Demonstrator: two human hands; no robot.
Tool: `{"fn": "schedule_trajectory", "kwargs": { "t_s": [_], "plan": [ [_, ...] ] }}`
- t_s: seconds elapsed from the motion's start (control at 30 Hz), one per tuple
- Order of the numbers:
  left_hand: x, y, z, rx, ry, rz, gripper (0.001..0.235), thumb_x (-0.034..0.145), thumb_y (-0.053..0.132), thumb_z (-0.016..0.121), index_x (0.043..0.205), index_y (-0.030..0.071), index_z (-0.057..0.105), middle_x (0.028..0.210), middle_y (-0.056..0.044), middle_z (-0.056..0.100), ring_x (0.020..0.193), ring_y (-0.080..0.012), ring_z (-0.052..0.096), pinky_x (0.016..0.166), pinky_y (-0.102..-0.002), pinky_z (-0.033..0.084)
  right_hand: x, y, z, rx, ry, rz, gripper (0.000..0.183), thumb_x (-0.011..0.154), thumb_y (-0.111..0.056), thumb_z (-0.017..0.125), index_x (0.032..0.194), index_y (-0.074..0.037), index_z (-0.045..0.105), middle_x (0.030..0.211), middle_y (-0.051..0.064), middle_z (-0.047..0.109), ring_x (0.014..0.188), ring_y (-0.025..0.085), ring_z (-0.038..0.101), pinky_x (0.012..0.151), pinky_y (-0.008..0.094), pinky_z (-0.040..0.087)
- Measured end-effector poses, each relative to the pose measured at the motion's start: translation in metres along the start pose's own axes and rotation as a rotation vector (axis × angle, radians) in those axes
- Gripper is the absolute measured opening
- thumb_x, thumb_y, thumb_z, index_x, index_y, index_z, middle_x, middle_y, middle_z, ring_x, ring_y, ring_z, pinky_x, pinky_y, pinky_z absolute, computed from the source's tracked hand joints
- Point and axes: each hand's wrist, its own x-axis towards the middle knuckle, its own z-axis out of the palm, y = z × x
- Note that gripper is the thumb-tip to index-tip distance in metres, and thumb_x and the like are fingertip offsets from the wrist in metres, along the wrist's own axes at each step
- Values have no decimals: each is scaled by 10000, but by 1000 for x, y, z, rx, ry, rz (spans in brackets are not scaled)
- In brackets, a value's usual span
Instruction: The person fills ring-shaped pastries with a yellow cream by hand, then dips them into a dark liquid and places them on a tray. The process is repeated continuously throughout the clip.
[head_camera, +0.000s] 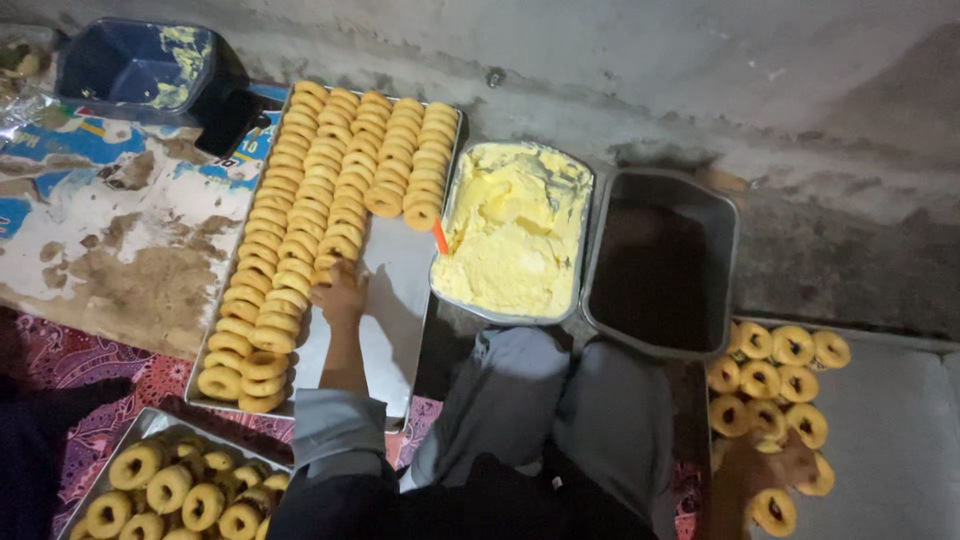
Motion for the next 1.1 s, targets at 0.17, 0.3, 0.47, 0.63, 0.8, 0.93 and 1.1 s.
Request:
{"fn": "schedule_trajectory", "kwargs": {
  "t_s": [0.17,0.3,0.47,0.63,0.8,0.93,1.1],
  "plan": [
    [-18,-6,11,-256,294,-279,530,980,463,692,1236,29,527,1273,-286,537,1130,-463,583,942,-559,522,6,-93,25,490,-341,290,363,1112,-294,599,1153,46,717,1112,179,706,974,274,652,856,367,530],
    [-48,-13,12,-858,511,-49,614,891,205,835,1257,42,370,1152,-176,508,1036,-302,587,895,-446,545,14,-160,-4,1381,-421,234,474,1004,-245,648,1418,-19,605,1198,111,671,1043,220,636,925,325,543],
    [-167,34,10,-1533,35,-264,603,892,99,755,1316,159,331,1120,-96,549,924,-170,567,691,-279,519,6,-233,-38,1656,-996,199,523,975,-189,635,1445,-15,488,1398,95,557,1203,213,588,1001,378,560],
    [-309,100,-6,-1342,-391,295,605,865,-6,740,1330,93,366,1192,-112,582,1098,-184,613,911,-315,550,-68,-275,-14,1361,-1811,740,443,930,-109,635,1357,-91,519,1133,68,630,1021,178,654,880,367,536],
    [-327,119,-8,-1498,-490,-170,359,1000,185,685,1243,72,446,1035,-130,583,894,-225,584,730,-326,520,-76,-270,-10,1337,-1007,233,319,1078,-172,597,1341,5,566,1198,102,652,1056,166,636,908,341,499],
    [-300,111,4,-1765,-498,-399,284,965,306,539,1177,142,442,1054,-87,600,936,-215,645,782,-336,588,-43,-288,-52,1351,-1357,-288,643,898,-166,731,1473,-45,471,1152,106,670,912,199,670,796,345,568],
    [-265,91,24,-1716,-471,-436,281,977,346,493,1175,150,455,1052,-83,595,937,-214,634,781,-388,567,-15,-339,-47,1398,-1066,-638,435,779,-119,827,1179,-65,664,1154,131,695,996,319,690,876,395,545]
  ]
}}
